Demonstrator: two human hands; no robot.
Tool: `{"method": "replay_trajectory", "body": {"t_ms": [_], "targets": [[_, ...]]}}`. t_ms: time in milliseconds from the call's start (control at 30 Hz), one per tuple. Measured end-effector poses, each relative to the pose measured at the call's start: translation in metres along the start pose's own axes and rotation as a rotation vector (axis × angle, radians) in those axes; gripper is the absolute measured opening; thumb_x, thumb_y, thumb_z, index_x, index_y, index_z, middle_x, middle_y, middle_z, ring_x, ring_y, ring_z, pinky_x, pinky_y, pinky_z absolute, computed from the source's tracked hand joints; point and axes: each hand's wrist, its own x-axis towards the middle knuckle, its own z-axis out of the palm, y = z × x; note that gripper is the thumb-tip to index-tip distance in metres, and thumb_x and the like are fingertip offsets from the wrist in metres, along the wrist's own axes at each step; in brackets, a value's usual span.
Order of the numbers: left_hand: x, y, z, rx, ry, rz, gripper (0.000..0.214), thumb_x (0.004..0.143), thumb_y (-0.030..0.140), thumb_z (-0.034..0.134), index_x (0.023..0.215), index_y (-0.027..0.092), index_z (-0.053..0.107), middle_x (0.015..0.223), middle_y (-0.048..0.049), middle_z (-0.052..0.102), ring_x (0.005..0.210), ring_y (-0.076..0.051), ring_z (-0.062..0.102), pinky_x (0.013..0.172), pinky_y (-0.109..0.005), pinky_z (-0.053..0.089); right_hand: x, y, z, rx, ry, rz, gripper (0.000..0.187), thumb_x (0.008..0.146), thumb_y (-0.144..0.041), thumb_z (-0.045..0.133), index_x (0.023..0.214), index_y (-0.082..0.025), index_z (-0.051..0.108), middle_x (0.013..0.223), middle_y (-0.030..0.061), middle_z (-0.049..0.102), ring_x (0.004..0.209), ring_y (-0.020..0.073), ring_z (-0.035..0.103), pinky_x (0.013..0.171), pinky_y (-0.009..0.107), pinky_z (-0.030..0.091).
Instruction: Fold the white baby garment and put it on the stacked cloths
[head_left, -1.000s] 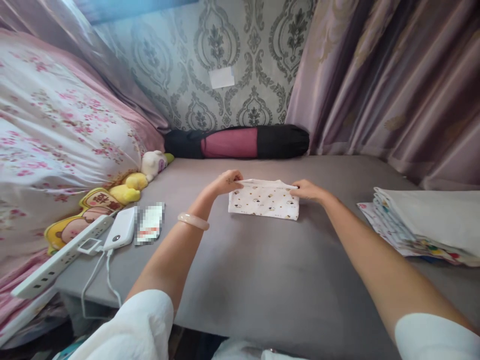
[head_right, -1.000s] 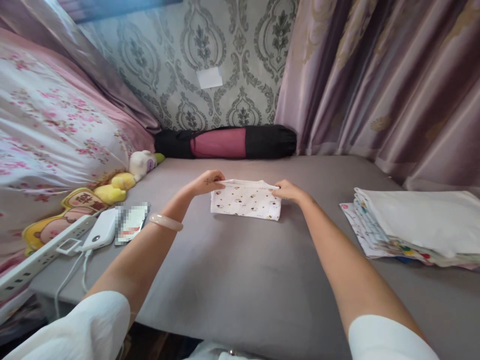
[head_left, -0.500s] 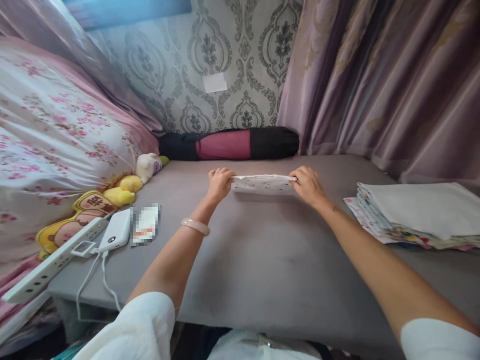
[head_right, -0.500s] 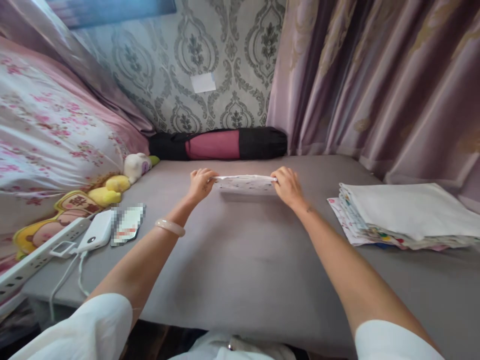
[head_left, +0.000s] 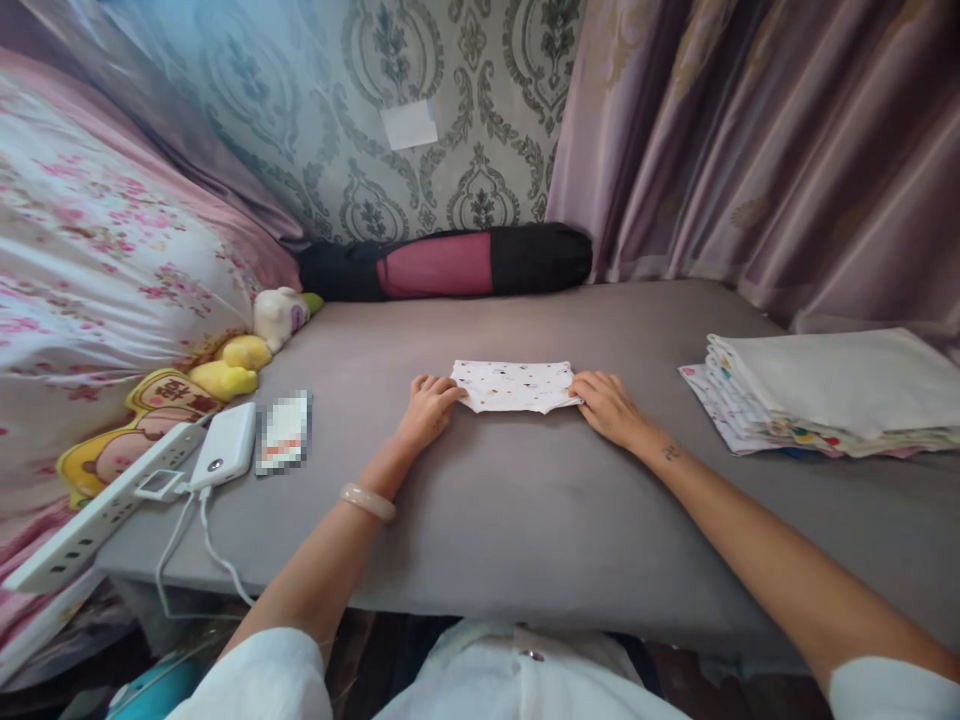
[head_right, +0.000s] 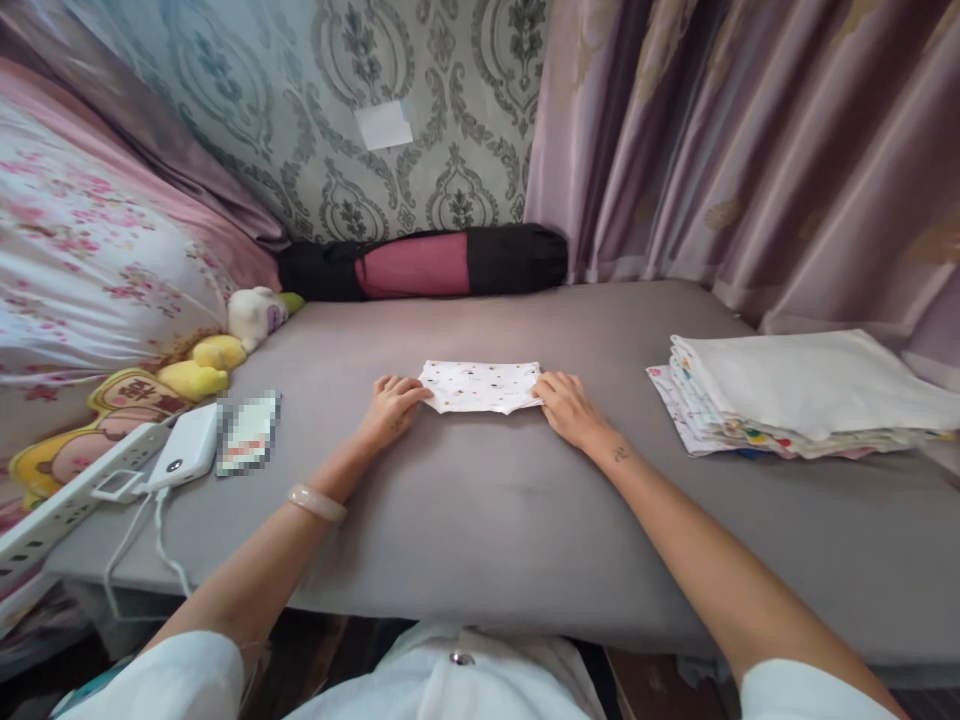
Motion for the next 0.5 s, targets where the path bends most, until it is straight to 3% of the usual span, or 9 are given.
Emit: {"method": "replay_trajectory", "body": {"t_ms": [233, 333, 433, 500], "targets": [[-0.01, 0.005, 0.0, -0.01, -0.09, -0.04, 0.039, 0.093, 0.017, 0.033, 0.115, 0.026, 0.064, 0.122, -0.0044, 0.059, 0.113, -0.016, 0.049, 0.105, -0.041, 0.025, -0.011, -0.005, 0.002, 0.023, 0.003, 0.001, 0.025, 0.092, -0.006, 0.041, 0.106, -0.015, 0.059, 0.109, 0.008, 0.058, 0.101, 0.0219, 0.051, 0.089, 0.034, 0.033], [-0.013, 0.004, -0.001, 0.003, -0.121, -0.033, 0.043, 0.086, 0.012, 0.038, 0.118, 0.026, 0.062, 0.125, -0.0023, 0.057, 0.116, -0.017, 0.049, 0.105, -0.04, 0.026, -0.016, -0.007, 0.0, 0.034, -0.014, 0.018, 0.03, 0.088, -0.003, 0.04, 0.105, -0.015, 0.061, 0.111, 0.0085, 0.059, 0.101, 0.0221, 0.051, 0.09, 0.035, 0.033], [-0.012, 0.006, -0.004, 0.004, -0.152, -0.053, 0.043, 0.08, 0.012, 0.043, 0.116, 0.025, 0.062, 0.123, -0.0021, 0.058, 0.116, -0.018, 0.049, 0.105, -0.041, 0.026, -0.014, -0.012, -0.003, 0.028, -0.035, 0.087, 0.033, 0.084, -0.001, 0.041, 0.1, -0.016, 0.065, 0.109, 0.0074, 0.061, 0.099, 0.0222, 0.053, 0.091, 0.036, 0.033], [-0.007, 0.012, -0.006, -0.002, -0.156, -0.106, 0.035, 0.083, 0.016, 0.043, 0.11, 0.024, 0.064, 0.119, -0.0026, 0.06, 0.114, -0.018, 0.051, 0.106, -0.041, 0.027, -0.006, -0.018, -0.003, 0.023, -0.043, 0.152, 0.031, 0.084, -0.002, 0.041, 0.098, -0.016, 0.066, 0.107, 0.0069, 0.063, 0.099, 0.0224, 0.055, 0.092, 0.037, 0.034]]}}
